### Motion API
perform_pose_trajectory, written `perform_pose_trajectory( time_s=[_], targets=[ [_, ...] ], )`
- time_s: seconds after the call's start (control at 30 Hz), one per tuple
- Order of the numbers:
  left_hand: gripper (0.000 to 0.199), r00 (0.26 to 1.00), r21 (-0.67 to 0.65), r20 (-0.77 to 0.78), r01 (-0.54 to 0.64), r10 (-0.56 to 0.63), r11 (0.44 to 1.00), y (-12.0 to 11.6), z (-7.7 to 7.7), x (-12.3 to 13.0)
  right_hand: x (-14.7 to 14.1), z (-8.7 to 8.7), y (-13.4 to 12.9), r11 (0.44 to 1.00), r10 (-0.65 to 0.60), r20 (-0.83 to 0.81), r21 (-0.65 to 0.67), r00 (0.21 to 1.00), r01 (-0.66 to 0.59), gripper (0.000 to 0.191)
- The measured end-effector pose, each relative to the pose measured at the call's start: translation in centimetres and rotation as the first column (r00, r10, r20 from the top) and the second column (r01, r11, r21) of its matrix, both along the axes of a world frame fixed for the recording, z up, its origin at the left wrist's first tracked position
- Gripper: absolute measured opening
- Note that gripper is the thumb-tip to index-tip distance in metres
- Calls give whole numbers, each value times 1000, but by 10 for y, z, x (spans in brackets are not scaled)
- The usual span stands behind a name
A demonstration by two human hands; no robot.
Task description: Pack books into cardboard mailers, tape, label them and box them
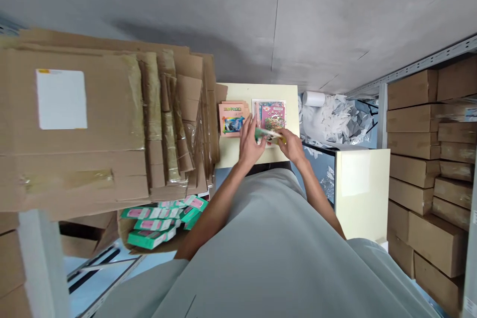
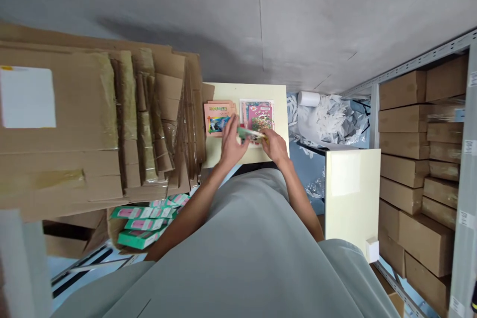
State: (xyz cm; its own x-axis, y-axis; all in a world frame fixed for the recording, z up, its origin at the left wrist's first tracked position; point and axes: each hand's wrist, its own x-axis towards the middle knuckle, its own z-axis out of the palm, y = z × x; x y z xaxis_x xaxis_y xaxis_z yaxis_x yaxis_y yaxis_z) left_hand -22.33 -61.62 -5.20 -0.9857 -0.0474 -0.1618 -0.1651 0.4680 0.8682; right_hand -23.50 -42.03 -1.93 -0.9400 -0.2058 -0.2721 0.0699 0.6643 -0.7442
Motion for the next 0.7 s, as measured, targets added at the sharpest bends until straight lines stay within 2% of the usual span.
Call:
perform_pose_trajectory(
  time_s=[0.07, 0.1, 0.13, 0.2, 0.23, 0.3, 0.37, 0.47, 0.53, 0.6, 0.7],
  targets=[
    [51, 996, 79, 17, 87, -89, 993, -27, 10, -5, -14, 9, -7, 992, 81, -39, -94, 996, -85, 26],
    [42, 994, 137, 64, 76, -86, 988, -39, 12, -7, -22, 10, -13, 987, 65, -48, -143, 997, -71, 26],
    [36, 992, 192, 121, 20, -44, 981, -49, 10, -7, -29, 7, -18, 981, 16, -42, -190, 999, -24, 30],
    [38, 965, 276, 223, -196, 136, 941, -61, 2, -4, -42, -6, -32, 954, -126, 23, -272, 992, 127, 52],
    [42, 936, 308, 258, -314, 239, 898, -65, -3, -1, -47, -15, -40, 933, -183, 78, -300, 980, 198, 65],
    [51, 866, 362, 310, -489, 393, 794, -67, -14, 6, -53, -34, -57, 905, -221, 193, -325, 956, 275, 84],
    [55, 802, 385, 355, -594, 480, 707, -66, -23, 11, -57, -51, -77, 907, -196, 267, -317, 944, 278, 86],
    [53, 743, 375, 373, -669, 556, 642, -69, -35, 10, -61, -64, -108, 931, -158, 281, -277, 947, 237, 67],
    [50, 736, 367, 352, -677, 578, 638, -73, -40, 6, -63, -65, -125, 943, -146, 270, -254, 952, 216, 51],
    [51, 742, 335, 332, -670, 582, 663, -79, -42, 4, -62, -64, -134, 950, -138, 260, -237, 956, 202, 40],
    [59, 748, 189, 278, -658, 603, 729, -84, -35, 12, -57, -59, -123, 960, -143, 225, -207, 964, 191, 27]
  ],
)
